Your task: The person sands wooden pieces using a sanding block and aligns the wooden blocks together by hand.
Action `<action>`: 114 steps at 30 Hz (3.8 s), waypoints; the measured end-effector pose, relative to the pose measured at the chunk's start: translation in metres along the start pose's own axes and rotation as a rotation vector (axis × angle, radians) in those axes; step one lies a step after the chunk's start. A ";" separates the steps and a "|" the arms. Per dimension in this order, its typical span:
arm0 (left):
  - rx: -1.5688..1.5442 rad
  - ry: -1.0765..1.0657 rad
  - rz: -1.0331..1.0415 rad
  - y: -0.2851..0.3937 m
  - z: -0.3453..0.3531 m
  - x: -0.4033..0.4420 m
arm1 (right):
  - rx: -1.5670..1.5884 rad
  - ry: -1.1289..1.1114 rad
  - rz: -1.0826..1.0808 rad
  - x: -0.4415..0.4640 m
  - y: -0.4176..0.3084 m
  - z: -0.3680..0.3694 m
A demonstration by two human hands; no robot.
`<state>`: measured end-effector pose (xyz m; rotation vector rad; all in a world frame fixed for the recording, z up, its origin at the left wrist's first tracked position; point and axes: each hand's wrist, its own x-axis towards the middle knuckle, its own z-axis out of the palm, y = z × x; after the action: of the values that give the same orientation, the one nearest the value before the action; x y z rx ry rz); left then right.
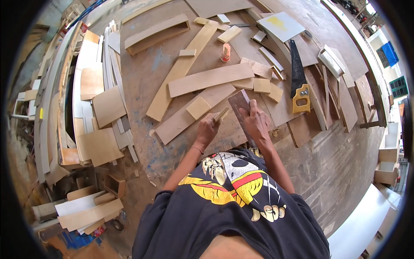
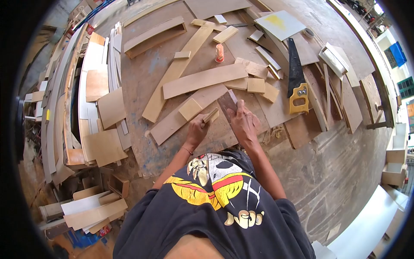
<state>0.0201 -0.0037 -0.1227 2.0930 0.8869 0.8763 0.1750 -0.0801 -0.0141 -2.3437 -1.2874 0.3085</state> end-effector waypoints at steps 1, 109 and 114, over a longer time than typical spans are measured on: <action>-0.003 -0.003 0.005 0.005 -0.001 0.002 | -0.001 0.005 0.004 0.002 0.000 0.002; -0.337 -0.297 -0.266 0.037 0.001 -0.007 | 0.209 0.081 -0.093 -0.021 -0.012 -0.001; -0.566 -0.362 -0.295 0.029 0.005 -0.010 | 0.148 0.075 0.013 0.000 -0.007 0.004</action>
<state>0.0276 -0.0285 -0.1055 1.5132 0.6368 0.4923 0.1687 -0.0760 -0.0141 -2.2189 -1.1742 0.3061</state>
